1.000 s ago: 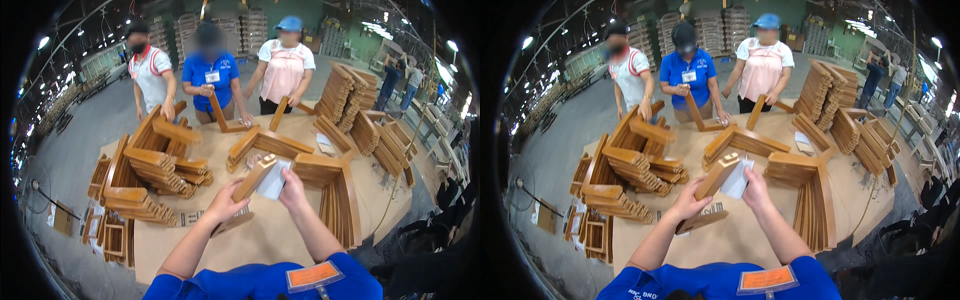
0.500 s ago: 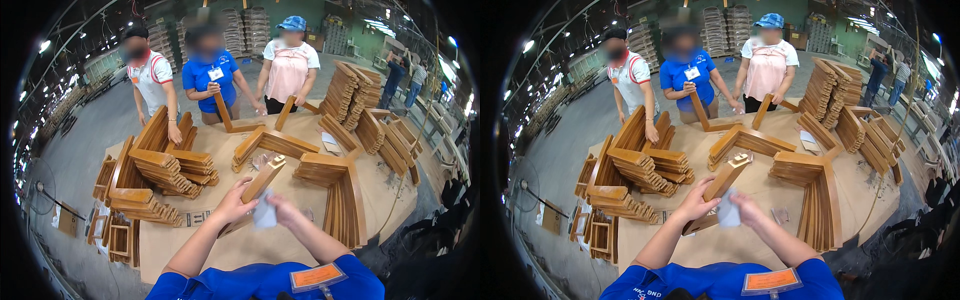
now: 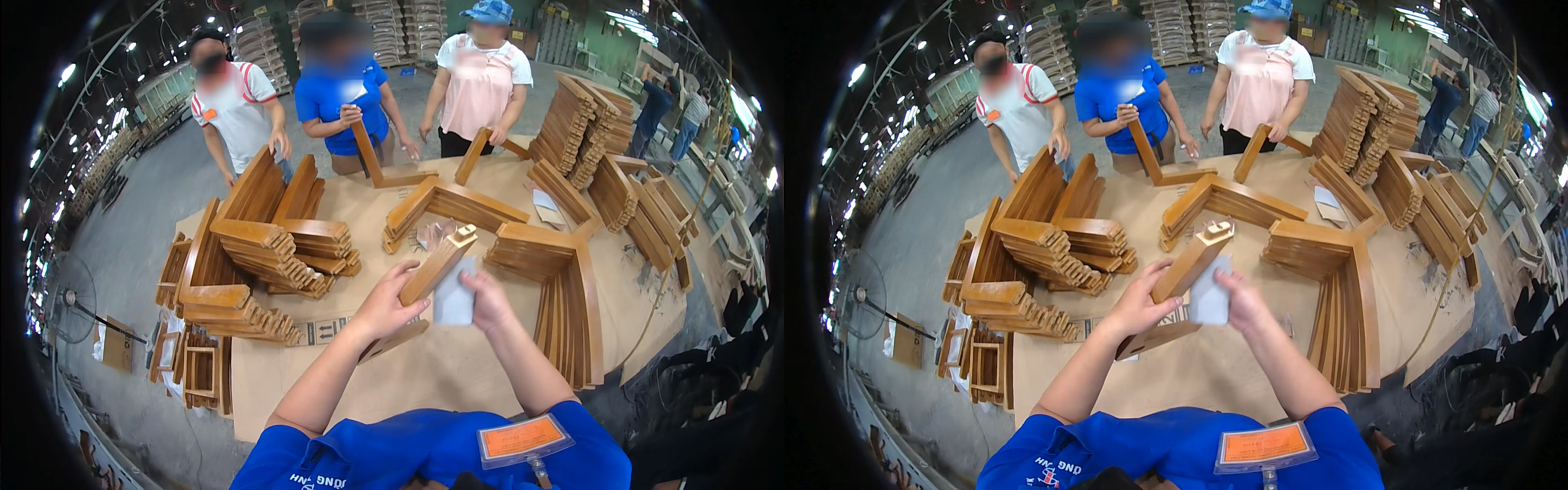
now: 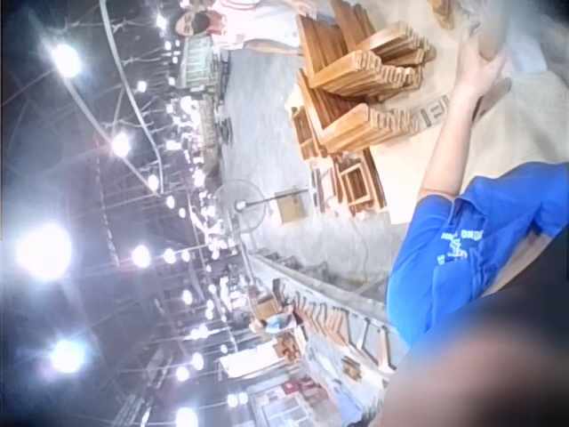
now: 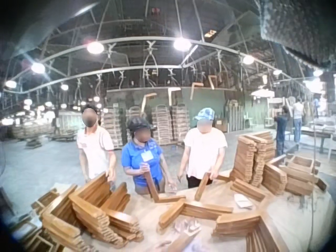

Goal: The person wipes multiple wooden chair parts with a white cloth at a workbench. They pick up each part, wipe its surfaces, and place it back on the table. Coworkers perform the same task nearby.

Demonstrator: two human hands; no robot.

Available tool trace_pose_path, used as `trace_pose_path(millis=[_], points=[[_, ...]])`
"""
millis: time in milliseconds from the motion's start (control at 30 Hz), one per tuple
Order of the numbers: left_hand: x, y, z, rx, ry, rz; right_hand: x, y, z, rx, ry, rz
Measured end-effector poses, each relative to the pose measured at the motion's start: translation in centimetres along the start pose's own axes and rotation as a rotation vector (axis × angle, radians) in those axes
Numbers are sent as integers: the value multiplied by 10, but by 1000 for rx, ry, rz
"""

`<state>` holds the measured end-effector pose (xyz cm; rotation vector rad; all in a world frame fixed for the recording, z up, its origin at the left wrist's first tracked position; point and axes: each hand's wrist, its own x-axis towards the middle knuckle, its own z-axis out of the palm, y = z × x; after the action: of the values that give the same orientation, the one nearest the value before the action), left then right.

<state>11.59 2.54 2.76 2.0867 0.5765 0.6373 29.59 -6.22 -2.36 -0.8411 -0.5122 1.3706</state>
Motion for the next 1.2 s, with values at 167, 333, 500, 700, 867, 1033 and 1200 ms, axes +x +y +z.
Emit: trace_pose_path(millis=[167, 333, 500, 700, 867, 1033, 1200], points=[[6, -1, 3, 41, 6, 27, -7, 27, 18, -175, -28, 293], [2, 1, 4, 54, 2, 29, -7, 48, 7, -220, -123, 361], [3, 3, 6, 32, 3, 26, -1, 35, 5, -157, -129, 349], [7, 5, 9, 37, -60, 65, 2, 23, 11, -247, -249, 381], [9, 4, 9, 61, -16, 83, 5, 32, 12, -266, -337, 364], [12, -2, 4, -81, -98, -8, 4, 12, 10, -191, -78, 347], [-4, -7, -19, 170, -31, -100, 1, -25, -28, 158, -241, -21]])
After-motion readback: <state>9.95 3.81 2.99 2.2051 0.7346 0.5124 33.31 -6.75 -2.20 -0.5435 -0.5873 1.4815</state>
